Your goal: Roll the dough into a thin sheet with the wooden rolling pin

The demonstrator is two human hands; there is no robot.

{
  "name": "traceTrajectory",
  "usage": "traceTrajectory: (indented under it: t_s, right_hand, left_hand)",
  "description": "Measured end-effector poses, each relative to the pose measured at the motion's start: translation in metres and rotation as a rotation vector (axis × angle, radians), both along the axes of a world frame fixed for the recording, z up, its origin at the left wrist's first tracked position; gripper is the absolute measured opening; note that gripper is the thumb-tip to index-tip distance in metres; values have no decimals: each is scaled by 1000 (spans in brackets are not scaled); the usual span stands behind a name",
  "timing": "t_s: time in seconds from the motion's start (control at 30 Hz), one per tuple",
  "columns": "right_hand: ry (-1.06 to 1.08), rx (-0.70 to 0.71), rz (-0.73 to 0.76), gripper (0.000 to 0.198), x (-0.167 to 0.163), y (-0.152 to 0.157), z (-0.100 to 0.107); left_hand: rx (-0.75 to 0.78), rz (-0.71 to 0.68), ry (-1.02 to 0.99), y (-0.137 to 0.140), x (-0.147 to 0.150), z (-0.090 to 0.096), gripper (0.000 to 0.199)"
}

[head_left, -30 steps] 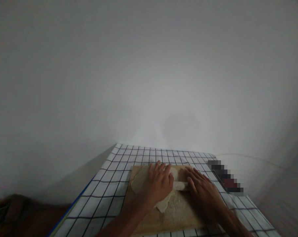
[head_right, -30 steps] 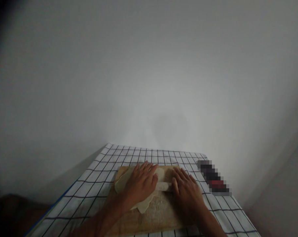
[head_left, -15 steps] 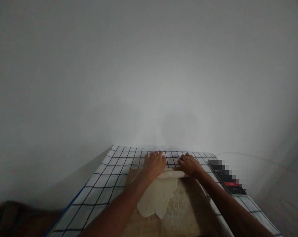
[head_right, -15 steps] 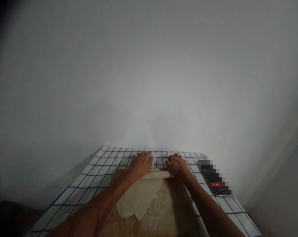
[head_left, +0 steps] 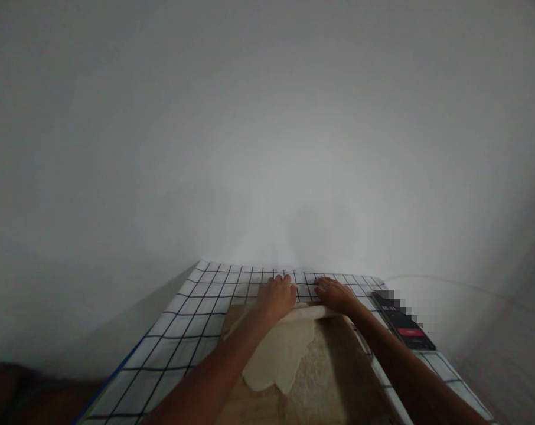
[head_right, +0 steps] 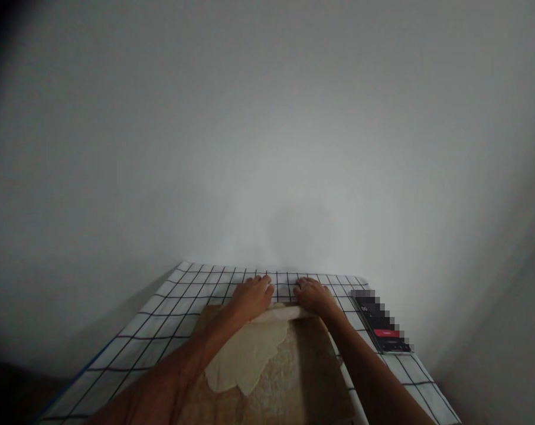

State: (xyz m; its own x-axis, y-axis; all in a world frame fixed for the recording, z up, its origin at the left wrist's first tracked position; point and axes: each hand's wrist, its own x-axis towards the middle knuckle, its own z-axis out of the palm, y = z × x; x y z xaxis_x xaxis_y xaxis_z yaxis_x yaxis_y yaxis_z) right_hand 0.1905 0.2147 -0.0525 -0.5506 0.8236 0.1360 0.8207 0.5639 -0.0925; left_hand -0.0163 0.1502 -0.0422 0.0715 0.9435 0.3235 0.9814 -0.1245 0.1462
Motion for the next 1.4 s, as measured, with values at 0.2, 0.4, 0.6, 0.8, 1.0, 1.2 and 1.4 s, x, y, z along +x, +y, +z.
traceTrajectory:
  t_s: [0.2,0.4,0.6,0.8,1.0,1.2,1.4]
  right_hand:
    - [-27,26,11,28,10,-25,0]
    - [-11,37,-42,38,18,-48,-1]
    - [25,66,-53,48,23,-71,-2]
    - [75,126,-6,48,33,-101,-7]
    - [119,227,148,36,48,-137,-17]
    - [131,323,132,30,52,-166,-25]
    - [189,344,34,28,50,-178,-24]
  left_hand:
    - [13,-48,-15,-18,7,-4,33]
    - [43,-58,-32,-39,14,-4,37]
    - [77,-65,-34,-63,22,2,35]
    - [128,-76,-45,-88,31,-5,38]
    - [210,-111,-62,-117,37,-17,42]
    - [189,-150,-75,-143,42,-21,39]
    - [77,-272,-124,-158,29,-5,22]
